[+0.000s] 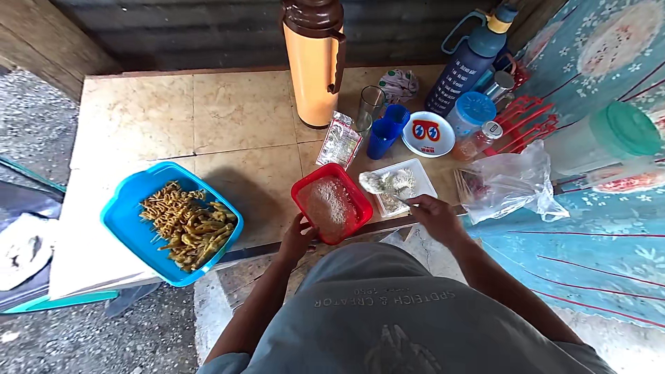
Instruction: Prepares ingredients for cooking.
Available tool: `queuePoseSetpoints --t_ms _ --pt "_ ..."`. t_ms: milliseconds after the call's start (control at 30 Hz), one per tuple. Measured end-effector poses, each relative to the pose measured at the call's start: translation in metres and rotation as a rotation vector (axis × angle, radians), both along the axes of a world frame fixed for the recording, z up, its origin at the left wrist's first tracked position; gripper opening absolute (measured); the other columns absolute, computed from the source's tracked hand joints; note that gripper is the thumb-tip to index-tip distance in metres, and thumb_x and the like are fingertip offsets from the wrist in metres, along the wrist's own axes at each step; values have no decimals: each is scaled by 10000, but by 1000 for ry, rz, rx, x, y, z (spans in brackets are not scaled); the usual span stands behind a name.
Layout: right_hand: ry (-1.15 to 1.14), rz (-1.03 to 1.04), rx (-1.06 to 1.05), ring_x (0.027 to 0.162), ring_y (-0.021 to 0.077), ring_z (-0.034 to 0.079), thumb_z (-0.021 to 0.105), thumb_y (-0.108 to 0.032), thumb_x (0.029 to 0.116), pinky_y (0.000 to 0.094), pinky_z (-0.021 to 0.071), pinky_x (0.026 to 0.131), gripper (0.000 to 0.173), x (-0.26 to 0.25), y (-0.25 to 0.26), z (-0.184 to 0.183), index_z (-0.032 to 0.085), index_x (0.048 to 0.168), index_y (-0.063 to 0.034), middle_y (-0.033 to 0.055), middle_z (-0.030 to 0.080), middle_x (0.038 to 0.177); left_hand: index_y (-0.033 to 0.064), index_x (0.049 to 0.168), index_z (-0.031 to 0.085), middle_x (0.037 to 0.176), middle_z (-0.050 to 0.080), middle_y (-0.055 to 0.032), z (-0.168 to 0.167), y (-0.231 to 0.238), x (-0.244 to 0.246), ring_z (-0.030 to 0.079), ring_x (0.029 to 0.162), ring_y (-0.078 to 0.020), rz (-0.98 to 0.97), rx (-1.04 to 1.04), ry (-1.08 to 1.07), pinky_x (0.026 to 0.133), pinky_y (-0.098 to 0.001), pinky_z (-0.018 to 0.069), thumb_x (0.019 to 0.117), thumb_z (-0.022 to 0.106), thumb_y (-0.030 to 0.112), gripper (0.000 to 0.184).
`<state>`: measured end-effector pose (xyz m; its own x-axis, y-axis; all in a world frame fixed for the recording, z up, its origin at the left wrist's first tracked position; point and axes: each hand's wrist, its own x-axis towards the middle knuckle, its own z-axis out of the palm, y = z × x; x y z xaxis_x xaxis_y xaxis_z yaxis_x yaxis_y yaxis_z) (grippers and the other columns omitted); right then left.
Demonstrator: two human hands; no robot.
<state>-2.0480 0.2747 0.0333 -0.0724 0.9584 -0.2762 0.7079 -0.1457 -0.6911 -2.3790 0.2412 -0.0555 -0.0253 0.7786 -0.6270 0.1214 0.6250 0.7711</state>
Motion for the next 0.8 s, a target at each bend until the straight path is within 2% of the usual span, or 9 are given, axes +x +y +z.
queuePoseSetpoints --t_ms 67,100,200,267,333,400,467,633,800 --pt "-241 208 148 882 327 729 540 -182 1055 574 564 806 287 -26 -7 -11 733 1243 -84 145 762 979 113 1590 268 1386 587 -208 -3 -1 0 729 1000 -256 -4 9 3 767 -404 623 1039 619 153 655" --pt "-350 296 304 917 371 751 535 -165 1051 603 581 789 284 -35 -11 -20 752 1218 -88 159 774 1024 108 1590 265 1385 589 -208 -5 -2 0 729 994 -255 -6 16 0 762 -405 623 1040 616 157 654" --pt "-448 325 685 783 387 753 588 -75 981 560 593 648 230 -39 -10 -37 785 1100 -65 176 771 928 111 1588 269 1377 594 -199 -7 -4 0 731 972 -240 5 27 -6 745 -391 623 1039 620 164 654" --pt "-363 260 578 779 374 752 571 -91 999 582 587 647 243 -31 -6 -24 776 1126 -61 166 772 929 117 1592 269 1370 602 -197 -10 -6 0 730 972 -244 24 24 -11 747 -393 623 1033 632 173 669" --pt "-219 165 305 774 344 718 568 -125 1038 593 555 702 247 -20 1 -10 748 1197 -64 160 754 912 108 1591 276 1305 632 -199 -13 -7 0 731 943 -244 35 29 -8 745 -393 623 1033 635 180 668" --pt "-105 64 176 679 241 637 591 -139 1045 496 533 677 225 -2 8 -9 731 1205 -64 115 708 821 73 1562 328 1199 677 -196 -10 -6 2 745 858 -220 46 54 36 713 -368 632 1030 632 145 616" --pt "-90 -31 136 655 208 595 597 -145 1050 459 517 669 223 20 13 -9 720 1214 -59 107 677 797 29 1513 401 1146 686 -198 -3 -2 1 739 823 -215 23 90 150 733 -378 631 1016 619 79 545" --pt "-410 -103 -11 960 410 715 577 -242 1064 681 508 837 244 60 9 4 746 1212 -146 176 759 1021 24 1458 509 1141 696 -220 9 -2 -32 718 918 -314 -65 162 475 824 -521 588 976 611 71 495" --pt "-602 199 -168 1154 398 672 480 -258 1091 656 498 938 312 37 15 -15 716 1277 -175 160 717 1224 32 1469 491 1157 679 -215 5 -1 -50 718 869 -265 58 159 469 749 -454 610 1006 593 75 476"
